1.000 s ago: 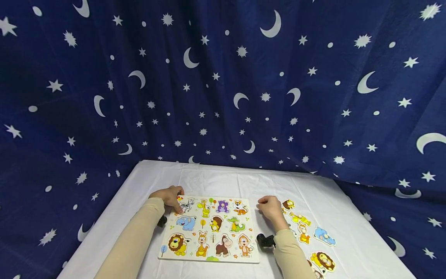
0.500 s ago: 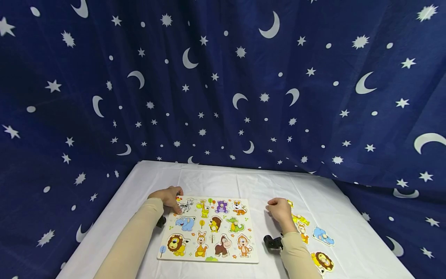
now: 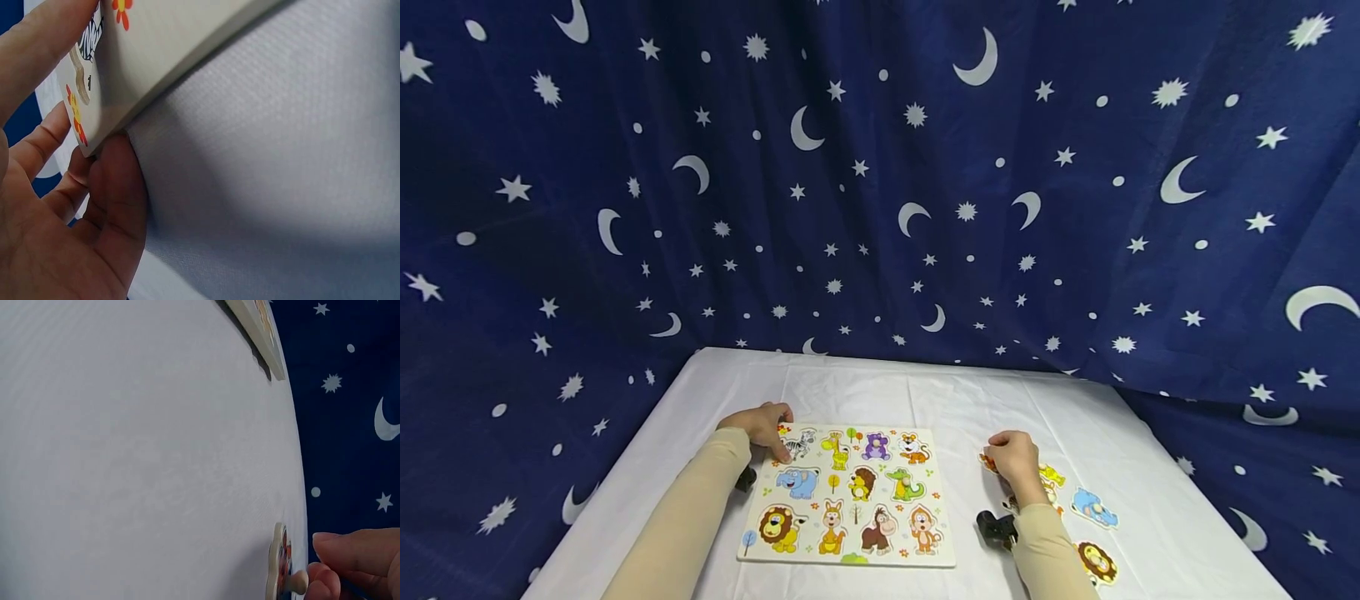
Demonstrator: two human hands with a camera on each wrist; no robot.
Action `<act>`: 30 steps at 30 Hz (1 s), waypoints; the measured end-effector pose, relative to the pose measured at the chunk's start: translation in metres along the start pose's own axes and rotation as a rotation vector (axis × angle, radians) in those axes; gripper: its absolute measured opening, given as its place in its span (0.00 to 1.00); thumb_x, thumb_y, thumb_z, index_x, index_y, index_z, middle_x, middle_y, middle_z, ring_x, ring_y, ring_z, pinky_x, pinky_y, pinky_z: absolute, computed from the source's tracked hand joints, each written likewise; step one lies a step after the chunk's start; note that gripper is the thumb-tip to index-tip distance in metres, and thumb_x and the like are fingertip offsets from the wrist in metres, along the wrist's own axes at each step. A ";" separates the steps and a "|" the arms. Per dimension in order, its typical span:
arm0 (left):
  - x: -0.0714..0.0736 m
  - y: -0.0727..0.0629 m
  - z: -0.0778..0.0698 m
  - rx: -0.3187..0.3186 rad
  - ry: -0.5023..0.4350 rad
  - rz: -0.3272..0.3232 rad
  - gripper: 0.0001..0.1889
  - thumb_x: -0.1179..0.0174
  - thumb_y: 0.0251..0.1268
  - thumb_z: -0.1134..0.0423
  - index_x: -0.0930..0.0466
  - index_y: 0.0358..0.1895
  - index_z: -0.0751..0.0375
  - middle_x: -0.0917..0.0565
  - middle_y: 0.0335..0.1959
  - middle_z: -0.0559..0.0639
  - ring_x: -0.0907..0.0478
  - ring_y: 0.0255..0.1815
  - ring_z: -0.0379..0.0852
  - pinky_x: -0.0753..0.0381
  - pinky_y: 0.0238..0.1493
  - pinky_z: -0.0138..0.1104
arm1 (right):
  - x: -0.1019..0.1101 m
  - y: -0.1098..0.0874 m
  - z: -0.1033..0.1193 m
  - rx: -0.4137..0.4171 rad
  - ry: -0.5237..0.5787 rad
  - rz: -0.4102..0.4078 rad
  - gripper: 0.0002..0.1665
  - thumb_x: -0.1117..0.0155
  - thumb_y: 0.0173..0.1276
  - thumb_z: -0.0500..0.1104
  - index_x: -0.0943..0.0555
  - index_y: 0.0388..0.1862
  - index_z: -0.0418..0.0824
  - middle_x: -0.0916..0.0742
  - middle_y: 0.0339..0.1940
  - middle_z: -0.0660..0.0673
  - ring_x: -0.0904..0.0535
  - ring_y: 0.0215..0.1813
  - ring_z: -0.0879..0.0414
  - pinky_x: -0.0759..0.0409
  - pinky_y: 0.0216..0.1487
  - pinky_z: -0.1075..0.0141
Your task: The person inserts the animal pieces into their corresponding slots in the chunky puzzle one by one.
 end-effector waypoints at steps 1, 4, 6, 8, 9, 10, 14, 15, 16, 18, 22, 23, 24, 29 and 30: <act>0.000 -0.001 0.000 -0.002 0.001 0.000 0.32 0.17 0.35 0.63 0.26 0.46 0.55 0.26 0.44 0.54 0.29 0.45 0.51 0.30 0.52 0.43 | 0.000 0.000 -0.001 0.000 -0.003 -0.001 0.11 0.31 0.59 0.36 0.14 0.38 0.29 0.12 0.38 0.32 0.19 0.42 0.38 0.21 0.44 0.50; -0.001 -0.002 0.001 -0.006 -0.001 -0.003 0.32 0.16 0.35 0.64 0.26 0.47 0.56 0.26 0.44 0.54 0.29 0.45 0.51 0.30 0.53 0.43 | 0.000 0.000 -0.002 0.011 -0.013 0.002 0.11 0.31 0.60 0.37 0.14 0.38 0.30 0.12 0.37 0.33 0.19 0.42 0.38 0.21 0.45 0.49; -0.002 -0.002 0.001 -0.007 -0.001 -0.002 0.32 0.16 0.35 0.63 0.26 0.47 0.56 0.27 0.44 0.54 0.29 0.45 0.51 0.30 0.53 0.43 | 0.000 0.000 -0.002 0.015 -0.024 0.000 0.10 0.31 0.59 0.37 0.14 0.36 0.30 0.12 0.36 0.33 0.19 0.42 0.38 0.22 0.46 0.48; -0.002 -0.002 0.001 -0.009 -0.005 0.000 0.32 0.17 0.36 0.64 0.26 0.47 0.56 0.27 0.44 0.54 0.29 0.45 0.51 0.30 0.53 0.43 | 0.000 0.000 -0.003 0.021 -0.035 -0.004 0.09 0.31 0.58 0.37 0.14 0.34 0.30 0.12 0.34 0.34 0.19 0.41 0.38 0.22 0.46 0.49; -0.002 -0.002 0.001 -0.009 -0.007 0.000 0.32 0.17 0.36 0.64 0.26 0.47 0.56 0.27 0.44 0.54 0.29 0.45 0.51 0.30 0.53 0.44 | 0.000 0.000 -0.005 0.022 -0.037 -0.004 0.08 0.32 0.58 0.36 0.14 0.34 0.31 0.12 0.34 0.34 0.19 0.40 0.39 0.22 0.44 0.50; -0.002 -0.002 0.001 -0.007 -0.009 0.000 0.32 0.17 0.36 0.64 0.26 0.47 0.56 0.27 0.44 0.54 0.29 0.45 0.51 0.30 0.53 0.44 | 0.000 0.000 -0.006 0.021 -0.040 -0.003 0.08 0.33 0.58 0.36 0.14 0.33 0.31 0.12 0.33 0.35 0.19 0.39 0.39 0.22 0.44 0.51; 0.000 -0.001 0.000 0.006 -0.012 0.002 0.33 0.16 0.35 0.64 0.26 0.48 0.56 0.26 0.45 0.54 0.28 0.45 0.51 0.30 0.53 0.43 | -0.001 0.001 -0.009 0.019 -0.046 -0.002 0.07 0.34 0.57 0.35 0.14 0.31 0.32 0.12 0.31 0.36 0.19 0.37 0.40 0.21 0.40 0.53; 0.000 0.000 0.000 0.009 -0.010 0.002 0.33 0.16 0.35 0.63 0.26 0.48 0.56 0.26 0.45 0.54 0.28 0.45 0.51 0.30 0.52 0.43 | -0.001 0.002 -0.009 0.019 -0.046 -0.004 0.06 0.34 0.57 0.35 0.14 0.30 0.32 0.12 0.31 0.36 0.19 0.37 0.41 0.22 0.40 0.53; 0.001 0.000 0.000 0.014 -0.009 0.002 0.33 0.16 0.36 0.63 0.26 0.48 0.55 0.26 0.45 0.54 0.28 0.45 0.51 0.30 0.52 0.43 | 0.000 0.003 -0.008 0.019 -0.049 -0.005 0.06 0.33 0.57 0.35 0.14 0.30 0.32 0.12 0.31 0.36 0.19 0.37 0.41 0.22 0.40 0.53; 0.002 0.001 0.001 0.018 -0.012 0.001 0.33 0.17 0.36 0.64 0.26 0.48 0.55 0.26 0.45 0.54 0.28 0.46 0.51 0.30 0.52 0.43 | 0.001 0.004 -0.006 0.023 -0.056 -0.011 0.05 0.33 0.57 0.35 0.14 0.28 0.32 0.12 0.30 0.37 0.19 0.36 0.41 0.22 0.39 0.54; 0.002 0.001 0.000 0.013 -0.010 0.000 0.33 0.17 0.36 0.64 0.26 0.48 0.56 0.27 0.45 0.55 0.29 0.46 0.52 0.30 0.53 0.44 | 0.002 0.005 -0.002 0.039 -0.102 -0.014 0.05 0.37 0.54 0.34 0.15 0.23 0.34 0.14 0.25 0.40 0.20 0.32 0.42 0.23 0.35 0.55; 0.002 0.001 0.000 0.010 -0.011 0.001 0.33 0.16 0.35 0.64 0.26 0.48 0.56 0.27 0.45 0.55 0.29 0.46 0.52 0.30 0.53 0.44 | 0.002 0.005 -0.002 0.041 -0.113 -0.014 0.05 0.38 0.53 0.34 0.16 0.22 0.35 0.14 0.23 0.40 0.20 0.31 0.42 0.23 0.34 0.55; 0.001 0.001 -0.001 0.010 -0.011 0.003 0.33 0.16 0.35 0.64 0.26 0.48 0.56 0.27 0.45 0.55 0.29 0.46 0.52 0.30 0.53 0.44 | 0.002 0.004 -0.002 0.042 -0.123 -0.012 0.06 0.39 0.52 0.33 0.16 0.21 0.35 0.15 0.22 0.41 0.20 0.31 0.43 0.23 0.33 0.55; 0.001 0.000 -0.001 0.016 0.000 0.006 0.32 0.17 0.36 0.63 0.26 0.48 0.55 0.27 0.45 0.54 0.29 0.46 0.51 0.30 0.54 0.43 | 0.003 0.003 -0.001 0.039 -0.138 -0.023 0.07 0.40 0.51 0.33 0.16 0.19 0.36 0.15 0.21 0.42 0.20 0.30 0.42 0.23 0.32 0.54; 0.001 -0.001 -0.001 0.018 0.003 0.006 0.32 0.17 0.37 0.63 0.26 0.48 0.55 0.27 0.45 0.54 0.29 0.46 0.51 0.30 0.53 0.44 | 0.003 0.003 -0.001 0.038 -0.139 -0.024 0.07 0.40 0.52 0.33 0.16 0.19 0.36 0.15 0.22 0.41 0.20 0.31 0.42 0.23 0.32 0.54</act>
Point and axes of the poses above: each hand's wrist, its own y-axis towards the middle knuckle, its own x-axis out of the back of the hand, z = x × y, the point moved 9 cm from there along y, towards the middle knuckle
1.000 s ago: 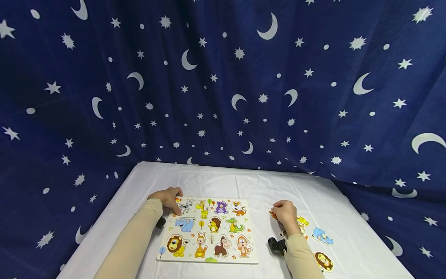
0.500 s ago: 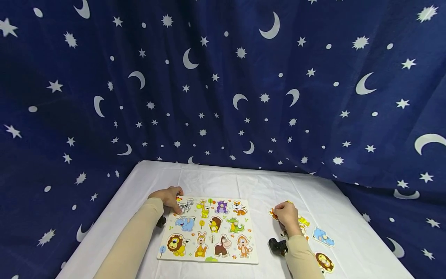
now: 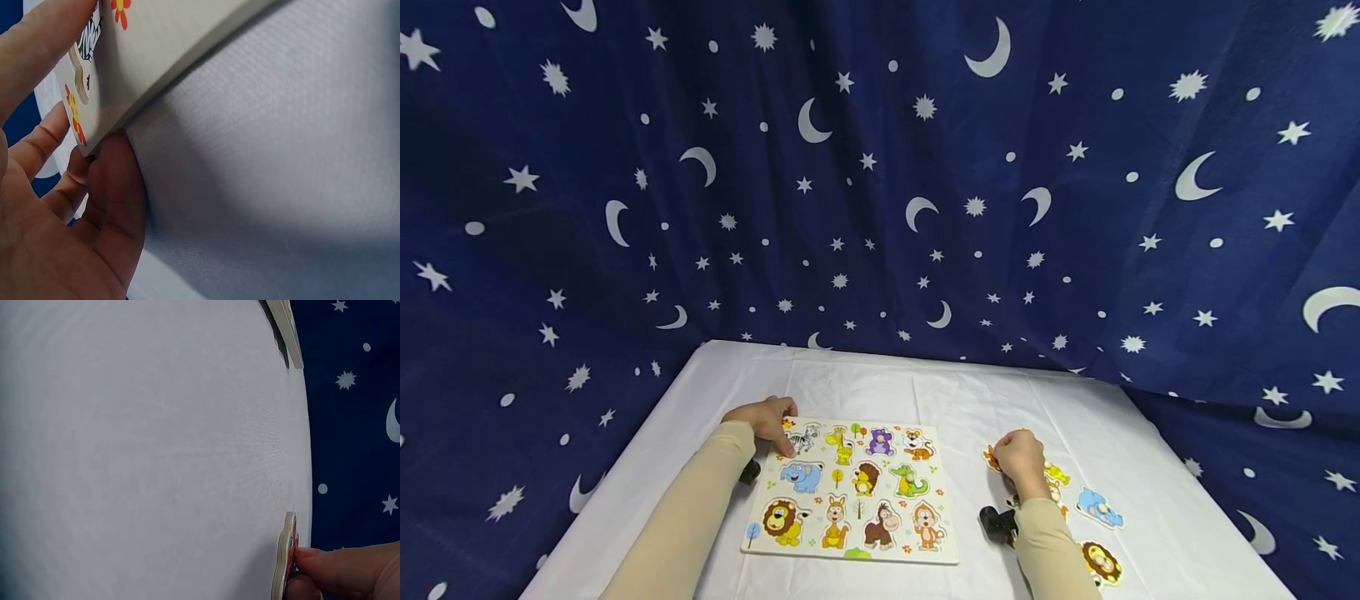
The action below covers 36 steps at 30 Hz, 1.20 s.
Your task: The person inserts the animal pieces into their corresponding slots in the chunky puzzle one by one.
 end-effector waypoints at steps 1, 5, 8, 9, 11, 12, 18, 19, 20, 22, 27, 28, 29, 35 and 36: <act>0.001 0.000 -0.001 0.000 0.000 -0.002 0.32 0.17 0.37 0.63 0.26 0.48 0.55 0.27 0.45 0.54 0.29 0.46 0.51 0.30 0.53 0.44 | 0.000 0.000 0.000 -0.004 0.000 -0.001 0.07 0.39 0.52 0.33 0.16 0.20 0.36 0.14 0.22 0.41 0.20 0.31 0.42 0.23 0.33 0.54; 0.001 -0.001 -0.002 -0.004 0.004 -0.005 0.32 0.17 0.37 0.63 0.26 0.48 0.55 0.27 0.46 0.54 0.29 0.46 0.51 0.30 0.54 0.43 | -0.001 0.001 -0.001 -0.009 -0.005 0.007 0.07 0.39 0.55 0.34 0.15 0.21 0.35 0.14 0.24 0.40 0.19 0.33 0.41 0.22 0.37 0.50; 0.000 -0.001 -0.002 -0.005 -0.001 -0.003 0.32 0.17 0.36 0.63 0.26 0.47 0.55 0.27 0.45 0.54 0.29 0.46 0.51 0.30 0.54 0.43 | -0.002 0.000 -0.001 -0.007 -0.013 0.012 0.07 0.39 0.55 0.34 0.15 0.21 0.36 0.13 0.24 0.40 0.19 0.32 0.41 0.22 0.38 0.49; 0.000 -0.002 -0.001 -0.004 -0.003 -0.002 0.32 0.17 0.36 0.63 0.26 0.47 0.55 0.27 0.45 0.54 0.29 0.46 0.51 0.30 0.54 0.43 | -0.002 0.000 0.000 -0.003 -0.017 0.012 0.08 0.39 0.55 0.34 0.15 0.21 0.36 0.14 0.24 0.40 0.19 0.32 0.41 0.21 0.38 0.49; -0.001 -0.001 0.000 -0.003 -0.003 -0.002 0.33 0.16 0.36 0.63 0.26 0.48 0.55 0.27 0.45 0.54 0.29 0.46 0.51 0.30 0.54 0.44 | -0.003 0.000 0.000 0.002 -0.016 0.012 0.08 0.39 0.55 0.34 0.15 0.21 0.36 0.14 0.24 0.40 0.19 0.32 0.41 0.21 0.38 0.49; -0.001 -0.001 0.000 -0.002 0.000 -0.002 0.33 0.16 0.36 0.63 0.26 0.48 0.55 0.27 0.45 0.54 0.29 0.46 0.51 0.30 0.54 0.44 | -0.003 0.000 0.000 0.004 -0.016 0.012 0.08 0.39 0.55 0.34 0.15 0.21 0.36 0.14 0.24 0.40 0.19 0.33 0.41 0.21 0.38 0.49; -0.002 0.001 0.001 0.004 0.011 -0.003 0.34 0.16 0.36 0.61 0.26 0.51 0.55 0.26 0.45 0.55 0.28 0.46 0.52 0.29 0.54 0.45 | -0.005 0.000 0.002 0.015 -0.020 0.012 0.07 0.38 0.55 0.34 0.14 0.22 0.36 0.13 0.26 0.39 0.18 0.34 0.40 0.21 0.40 0.49; -0.002 0.001 0.001 0.009 0.007 -0.003 0.34 0.16 0.36 0.61 0.25 0.51 0.55 0.26 0.45 0.55 0.28 0.46 0.52 0.29 0.54 0.45 | -0.005 0.000 0.002 0.016 -0.019 0.013 0.07 0.38 0.56 0.34 0.14 0.23 0.35 0.13 0.26 0.39 0.18 0.35 0.40 0.21 0.41 0.48; -0.002 0.002 0.001 0.011 0.006 -0.003 0.34 0.16 0.36 0.61 0.25 0.51 0.55 0.26 0.45 0.54 0.28 0.46 0.52 0.29 0.54 0.44 | -0.005 0.000 0.003 0.018 -0.019 0.014 0.07 0.38 0.56 0.34 0.14 0.23 0.35 0.13 0.26 0.39 0.18 0.35 0.39 0.21 0.41 0.48; -0.002 0.002 0.002 0.013 -0.002 -0.003 0.34 0.16 0.35 0.62 0.25 0.50 0.55 0.26 0.45 0.54 0.28 0.46 0.52 0.30 0.54 0.44 | -0.005 0.000 0.004 0.022 -0.016 0.017 0.07 0.37 0.56 0.34 0.13 0.24 0.35 0.12 0.27 0.38 0.18 0.37 0.38 0.21 0.42 0.47; -0.002 0.003 0.001 0.009 0.010 0.005 0.34 0.16 0.36 0.61 0.26 0.50 0.55 0.26 0.45 0.54 0.28 0.46 0.52 0.30 0.55 0.44 | -0.009 -0.001 0.009 0.045 0.009 0.031 0.05 0.35 0.56 0.33 0.13 0.26 0.34 0.12 0.29 0.37 0.18 0.37 0.40 0.21 0.42 0.50; -0.002 0.003 0.001 0.007 0.012 0.008 0.34 0.16 0.36 0.61 0.26 0.50 0.55 0.26 0.45 0.54 0.28 0.46 0.52 0.30 0.55 0.44 | -0.009 -0.001 0.010 0.052 0.018 0.035 0.05 0.35 0.55 0.33 0.13 0.26 0.33 0.12 0.28 0.37 0.18 0.36 0.41 0.21 0.40 0.51; -0.002 0.003 0.001 0.004 0.017 0.010 0.34 0.17 0.37 0.61 0.26 0.50 0.55 0.26 0.45 0.54 0.28 0.46 0.52 0.30 0.56 0.44 | -0.010 -0.001 0.012 0.062 0.024 0.037 0.05 0.35 0.54 0.32 0.13 0.26 0.33 0.12 0.28 0.37 0.17 0.35 0.42 0.21 0.40 0.52; -0.001 0.002 -0.001 -0.010 0.030 0.013 0.34 0.17 0.37 0.61 0.26 0.50 0.56 0.26 0.44 0.54 0.28 0.46 0.52 0.30 0.57 0.45 | -0.012 -0.002 0.022 0.111 0.035 0.024 0.04 0.34 0.52 0.32 0.12 0.24 0.35 0.11 0.28 0.38 0.17 0.34 0.43 0.21 0.37 0.55; -0.001 0.002 -0.001 -0.011 0.031 0.010 0.34 0.17 0.37 0.61 0.26 0.50 0.56 0.27 0.44 0.54 0.28 0.46 0.52 0.30 0.57 0.45 | -0.012 -0.002 0.024 0.115 0.034 0.024 0.04 0.34 0.51 0.32 0.12 0.24 0.35 0.11 0.28 0.38 0.17 0.34 0.43 0.21 0.37 0.55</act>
Point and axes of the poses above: each hand's wrist, its own y-axis towards the middle knuckle, its own x-axis out of the back of the hand, z = x × y, the point moved 9 cm from there along y, towards the middle knuckle
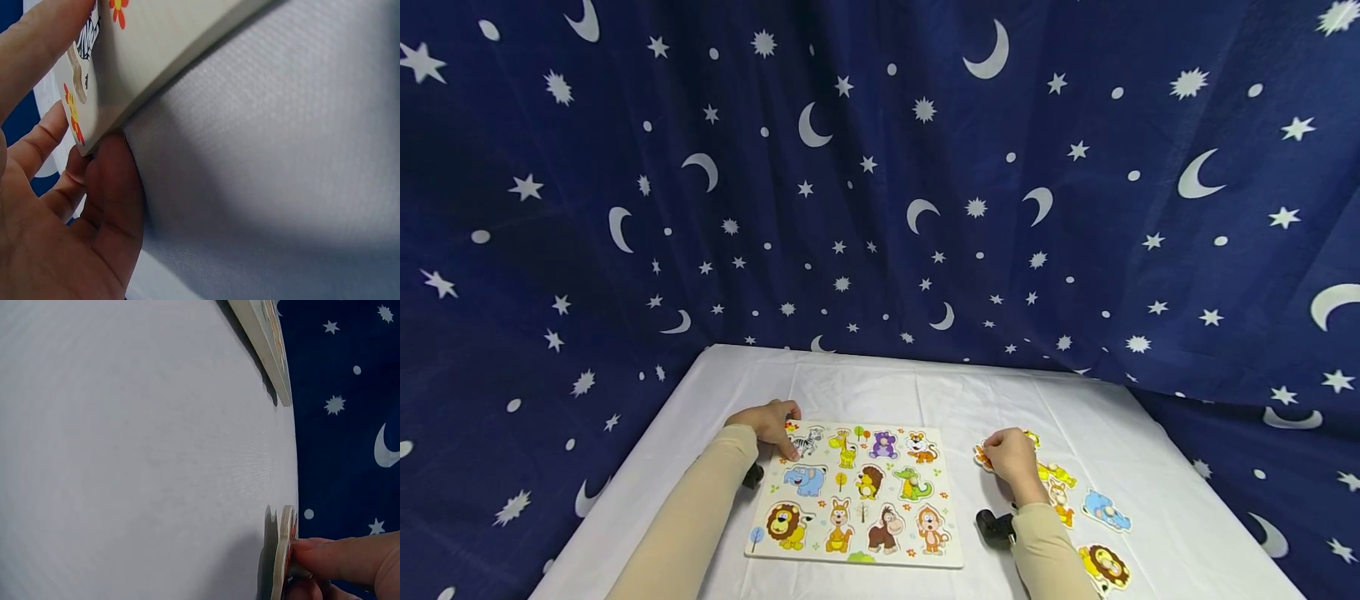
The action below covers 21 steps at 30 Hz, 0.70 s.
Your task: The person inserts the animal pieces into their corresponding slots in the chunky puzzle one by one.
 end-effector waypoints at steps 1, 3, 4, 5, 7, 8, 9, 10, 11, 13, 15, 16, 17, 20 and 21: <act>0.000 0.000 0.000 -0.002 0.002 -0.001 0.34 0.17 0.37 0.61 0.26 0.50 0.56 0.27 0.44 0.54 0.28 0.46 0.52 0.30 0.57 0.45 | 0.000 0.000 0.001 0.002 0.001 0.002 0.04 0.34 0.51 0.32 0.12 0.25 0.35 0.11 0.28 0.38 0.17 0.34 0.43 0.21 0.37 0.55; 0.000 0.000 0.000 -0.005 0.003 -0.004 0.34 0.17 0.37 0.61 0.26 0.50 0.56 0.27 0.44 0.54 0.29 0.46 0.52 0.30 0.57 0.45 | -0.002 0.000 0.002 0.004 0.003 0.010 0.04 0.34 0.52 0.32 0.12 0.25 0.35 0.11 0.28 0.38 0.17 0.33 0.43 0.21 0.37 0.56; 0.000 0.000 -0.001 -0.008 0.003 -0.005 0.34 0.17 0.37 0.62 0.26 0.50 0.56 0.27 0.44 0.54 0.29 0.46 0.52 0.31 0.57 0.45 | -0.002 -0.001 0.002 0.003 0.006 0.015 0.04 0.34 0.52 0.32 0.12 0.25 0.34 0.11 0.28 0.38 0.17 0.33 0.43 0.22 0.36 0.56; 0.000 0.000 -0.001 -0.010 0.004 -0.007 0.34 0.16 0.37 0.62 0.26 0.50 0.56 0.27 0.44 0.54 0.29 0.46 0.52 0.31 0.57 0.45 | -0.003 -0.001 0.002 0.003 0.009 0.018 0.04 0.34 0.52 0.32 0.12 0.25 0.34 0.11 0.28 0.38 0.17 0.34 0.44 0.22 0.36 0.56; -0.001 0.000 -0.001 -0.015 0.005 -0.006 0.34 0.16 0.37 0.62 0.26 0.50 0.56 0.27 0.44 0.54 0.29 0.46 0.51 0.31 0.57 0.45 | -0.005 -0.001 0.002 -0.003 0.018 0.029 0.04 0.33 0.53 0.32 0.12 0.26 0.35 0.11 0.28 0.38 0.17 0.34 0.44 0.22 0.37 0.57; -0.001 0.000 0.000 -0.017 0.004 -0.008 0.34 0.17 0.36 0.62 0.26 0.49 0.56 0.27 0.44 0.54 0.29 0.46 0.51 0.31 0.57 0.45 | -0.006 -0.001 0.003 -0.005 0.026 0.036 0.04 0.33 0.53 0.32 0.12 0.26 0.35 0.11 0.29 0.38 0.17 0.35 0.45 0.22 0.37 0.58; 0.000 0.000 -0.001 -0.018 0.005 -0.009 0.34 0.17 0.36 0.62 0.26 0.50 0.56 0.27 0.44 0.54 0.29 0.46 0.51 0.31 0.57 0.45 | -0.006 -0.001 0.003 -0.007 0.034 0.043 0.03 0.32 0.53 0.32 0.12 0.27 0.34 0.11 0.29 0.38 0.17 0.35 0.45 0.22 0.37 0.58; 0.000 0.000 0.000 -0.019 0.004 -0.009 0.34 0.17 0.37 0.62 0.26 0.50 0.56 0.27 0.44 0.54 0.29 0.45 0.51 0.31 0.57 0.45 | -0.007 -0.001 0.004 -0.008 0.041 0.048 0.03 0.32 0.54 0.32 0.12 0.27 0.34 0.11 0.30 0.38 0.17 0.36 0.45 0.22 0.38 0.58; 0.000 0.000 -0.001 -0.017 0.003 -0.009 0.34 0.17 0.37 0.62 0.26 0.50 0.55 0.27 0.44 0.54 0.29 0.45 0.51 0.30 0.57 0.45 | -0.007 -0.001 0.005 -0.010 0.048 0.052 0.03 0.32 0.54 0.32 0.12 0.27 0.34 0.11 0.30 0.38 0.17 0.37 0.45 0.22 0.39 0.58; 0.001 -0.001 0.000 -0.011 0.001 -0.008 0.34 0.17 0.37 0.61 0.26 0.51 0.55 0.27 0.44 0.54 0.29 0.46 0.52 0.30 0.57 0.45 | -0.008 -0.001 0.006 -0.011 0.060 0.058 0.04 0.32 0.55 0.31 0.12 0.28 0.34 0.11 0.32 0.37 0.17 0.39 0.45 0.22 0.40 0.58; 0.000 0.000 0.001 -0.002 -0.005 -0.004 0.35 0.17 0.37 0.61 0.26 0.52 0.55 0.27 0.44 0.54 0.28 0.46 0.52 0.30 0.57 0.45 | -0.009 0.000 0.007 -0.007 0.069 0.058 0.04 0.33 0.55 0.31 0.12 0.28 0.33 0.11 0.33 0.37 0.17 0.39 0.45 0.22 0.41 0.58; 0.000 0.000 0.001 0.000 -0.006 -0.003 0.35 0.17 0.37 0.61 0.26 0.52 0.55 0.27 0.44 0.54 0.28 0.46 0.52 0.30 0.57 0.45 | -0.009 0.000 0.007 -0.004 0.072 0.055 0.04 0.33 0.55 0.31 0.12 0.28 0.33 0.11 0.33 0.37 0.17 0.39 0.45 0.22 0.41 0.58; 0.000 0.000 0.001 0.002 -0.007 -0.001 0.35 0.17 0.37 0.60 0.26 0.52 0.55 0.27 0.44 0.54 0.28 0.46 0.52 0.30 0.57 0.45 | -0.009 0.000 0.007 0.000 0.075 0.054 0.04 0.33 0.55 0.31 0.12 0.28 0.33 0.11 0.33 0.37 0.17 0.39 0.46 0.22 0.41 0.59; 0.000 0.001 0.001 -0.003 -0.003 0.002 0.35 0.17 0.37 0.61 0.26 0.52 0.55 0.27 0.44 0.54 0.29 0.46 0.52 0.30 0.57 0.45 | -0.010 -0.001 0.007 0.012 0.080 0.051 0.05 0.33 0.55 0.31 0.12 0.28 0.33 0.10 0.32 0.37 0.17 0.39 0.46 0.23 0.41 0.59; 0.000 0.001 0.001 -0.004 -0.001 0.002 0.35 0.17 0.37 0.61 0.26 0.52 0.55 0.27 0.45 0.54 0.29 0.46 0.52 0.30 0.57 0.46 | -0.010 -0.001 0.008 0.015 0.079 0.050 0.05 0.33 0.55 0.31 0.12 0.28 0.33 0.10 0.33 0.37 0.17 0.39 0.46 0.23 0.41 0.59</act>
Point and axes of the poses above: each hand's wrist, its own y-axis towards the middle knuckle, its own x-axis out of the back of the hand, z = x × y, the point moved 9 cm from there along y, towards the middle knuckle
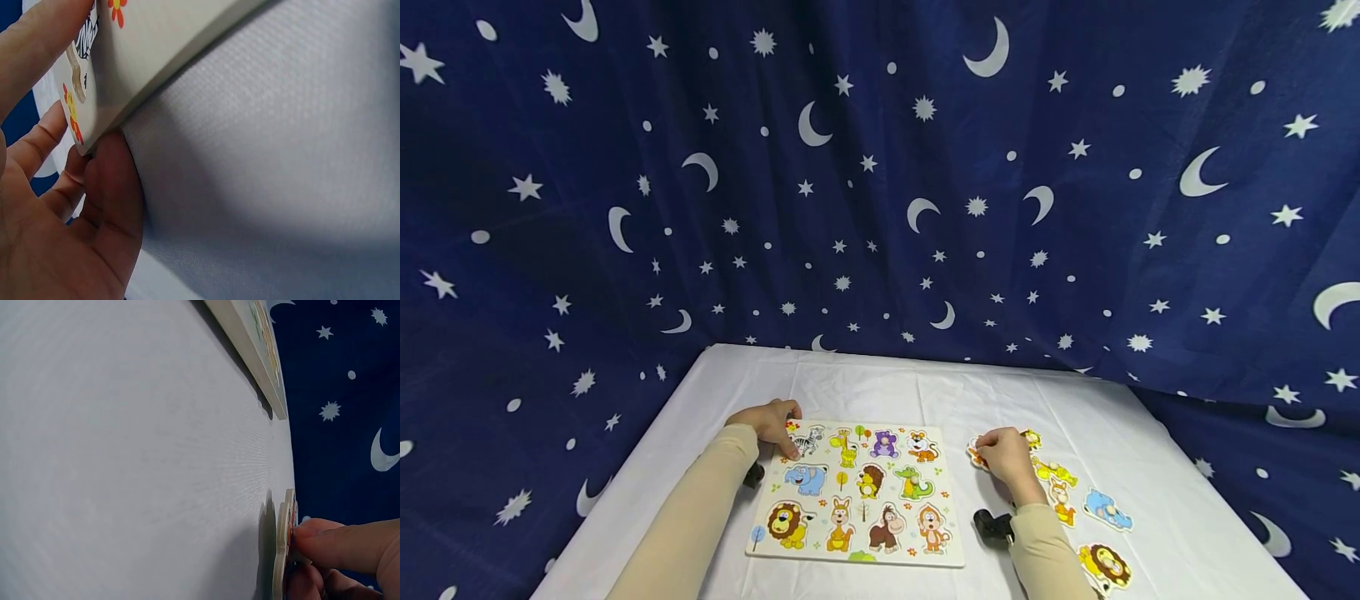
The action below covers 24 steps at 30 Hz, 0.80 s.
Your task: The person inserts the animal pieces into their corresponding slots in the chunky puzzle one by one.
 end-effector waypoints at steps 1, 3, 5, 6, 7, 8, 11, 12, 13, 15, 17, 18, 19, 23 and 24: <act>0.000 0.000 0.000 -0.003 0.003 -0.001 0.35 0.17 0.37 0.61 0.26 0.52 0.55 0.27 0.45 0.54 0.29 0.46 0.52 0.30 0.57 0.46 | 0.000 0.000 0.000 0.004 -0.001 -0.001 0.05 0.33 0.54 0.31 0.12 0.28 0.33 0.10 0.33 0.37 0.17 0.39 0.46 0.23 0.41 0.59; 0.000 0.000 0.000 -0.006 0.007 -0.003 0.35 0.17 0.37 0.61 0.26 0.52 0.55 0.27 0.45 0.54 0.29 0.46 0.52 0.30 0.57 0.46 | -0.001 0.000 0.000 0.002 0.002 -0.001 0.05 0.33 0.54 0.31 0.12 0.28 0.34 0.10 0.32 0.38 0.17 0.38 0.46 0.23 0.40 0.60; 0.000 0.001 0.000 -0.007 0.009 -0.005 0.34 0.17 0.37 0.61 0.26 0.52 0.55 0.27 0.44 0.54 0.29 0.46 0.52 0.30 0.57 0.46 | -0.002 0.001 -0.001 -0.006 0.011 -0.002 0.05 0.33 0.55 0.31 0.12 0.28 0.34 0.11 0.31 0.39 0.18 0.36 0.50 0.24 0.38 0.62; 0.001 0.001 -0.001 -0.008 0.010 -0.007 0.34 0.17 0.37 0.61 0.26 0.51 0.55 0.27 0.44 0.54 0.29 0.46 0.52 0.30 0.58 0.46 | -0.003 0.001 -0.001 -0.006 0.025 0.000 0.05 0.34 0.55 0.31 0.12 0.28 0.33 0.11 0.30 0.39 0.19 0.33 0.52 0.24 0.36 0.63; 0.001 0.000 -0.001 -0.009 0.011 -0.008 0.34 0.17 0.37 0.61 0.26 0.51 0.55 0.27 0.45 0.54 0.29 0.46 0.52 0.30 0.58 0.46 | -0.004 0.002 -0.002 -0.013 0.039 0.003 0.05 0.33 0.55 0.30 0.12 0.28 0.33 0.11 0.29 0.40 0.20 0.31 0.54 0.25 0.34 0.65; 0.000 0.000 -0.001 -0.009 0.008 -0.007 0.34 0.17 0.37 0.61 0.26 0.51 0.56 0.27 0.45 0.54 0.29 0.46 0.52 0.30 0.58 0.46 | -0.005 0.002 -0.003 -0.020 0.054 0.006 0.05 0.33 0.56 0.30 0.12 0.29 0.33 0.11 0.28 0.40 0.21 0.28 0.56 0.26 0.32 0.66; -0.001 0.000 0.000 -0.001 0.001 -0.005 0.34 0.17 0.37 0.61 0.26 0.52 0.55 0.26 0.45 0.54 0.29 0.46 0.52 0.30 0.58 0.46 | -0.007 0.002 -0.004 -0.030 0.097 0.015 0.05 0.34 0.57 0.29 0.12 0.30 0.32 0.12 0.26 0.42 0.24 0.23 0.61 0.27 0.28 0.69; -0.001 0.000 0.000 0.004 0.000 -0.004 0.34 0.17 0.37 0.60 0.26 0.52 0.55 0.26 0.45 0.54 0.29 0.46 0.51 0.30 0.58 0.46 | -0.007 0.002 -0.005 -0.030 0.111 0.018 0.05 0.34 0.57 0.29 0.12 0.30 0.32 0.12 0.25 0.41 0.25 0.22 0.62 0.27 0.27 0.69; -0.001 0.000 0.000 0.007 -0.001 -0.001 0.35 0.17 0.37 0.60 0.26 0.52 0.55 0.26 0.45 0.54 0.28 0.46 0.51 0.30 0.57 0.45 | -0.008 0.002 -0.005 -0.034 0.120 0.021 0.05 0.34 0.57 0.29 0.12 0.30 0.32 0.12 0.25 0.41 0.25 0.22 0.62 0.27 0.27 0.70; -0.002 0.001 0.001 0.014 -0.001 0.001 0.35 0.17 0.38 0.60 0.26 0.52 0.55 0.26 0.45 0.54 0.28 0.46 0.51 0.30 0.57 0.45 | -0.008 0.002 -0.004 -0.034 0.135 0.026 0.06 0.35 0.57 0.28 0.12 0.30 0.31 0.12 0.26 0.41 0.25 0.22 0.62 0.27 0.26 0.70; -0.002 0.001 0.001 0.008 0.004 0.000 0.34 0.17 0.38 0.60 0.26 0.52 0.55 0.26 0.45 0.54 0.29 0.46 0.51 0.30 0.57 0.45 | -0.009 0.002 -0.003 -0.036 0.148 0.031 0.06 0.36 0.57 0.27 0.12 0.30 0.30 0.12 0.27 0.40 0.25 0.23 0.62 0.27 0.26 0.70; -0.001 0.001 0.001 0.005 0.007 0.000 0.34 0.17 0.38 0.60 0.26 0.52 0.55 0.26 0.45 0.54 0.29 0.47 0.51 0.30 0.57 0.45 | -0.009 0.002 -0.003 -0.034 0.150 0.034 0.06 0.36 0.57 0.27 0.12 0.30 0.30 0.12 0.27 0.40 0.25 0.23 0.62 0.27 0.26 0.70; -0.001 0.001 0.001 0.001 0.006 -0.003 0.34 0.17 0.38 0.60 0.26 0.51 0.55 0.26 0.45 0.54 0.29 0.47 0.51 0.30 0.58 0.45 | -0.009 0.001 -0.002 -0.034 0.152 0.033 0.07 0.36 0.57 0.27 0.12 0.30 0.30 0.11 0.27 0.40 0.25 0.23 0.62 0.27 0.26 0.70; 0.000 0.001 -0.001 -0.014 0.003 -0.012 0.33 0.17 0.38 0.62 0.26 0.50 0.56 0.26 0.45 0.54 0.29 0.46 0.51 0.31 0.58 0.45 | -0.009 0.001 0.000 -0.025 0.151 0.036 0.06 0.35 0.55 0.28 0.12 0.30 0.31 0.11 0.27 0.40 0.25 0.24 0.62 0.27 0.27 0.70; 0.000 0.001 -0.001 -0.014 0.001 -0.014 0.33 0.17 0.37 0.62 0.26 0.49 0.56 0.26 0.45 0.54 0.29 0.46 0.51 0.31 0.58 0.45 | -0.008 0.001 0.001 -0.017 0.145 0.035 0.06 0.34 0.55 0.28 0.12 0.30 0.31 0.11 0.28 0.40 0.24 0.25 0.61 0.27 0.28 0.69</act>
Point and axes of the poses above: each hand's wrist, its own y-axis towards the middle knuckle, its own x-axis out of the back of the hand, z = x × y, the point moved 9 cm from there along y, towards the middle knuckle
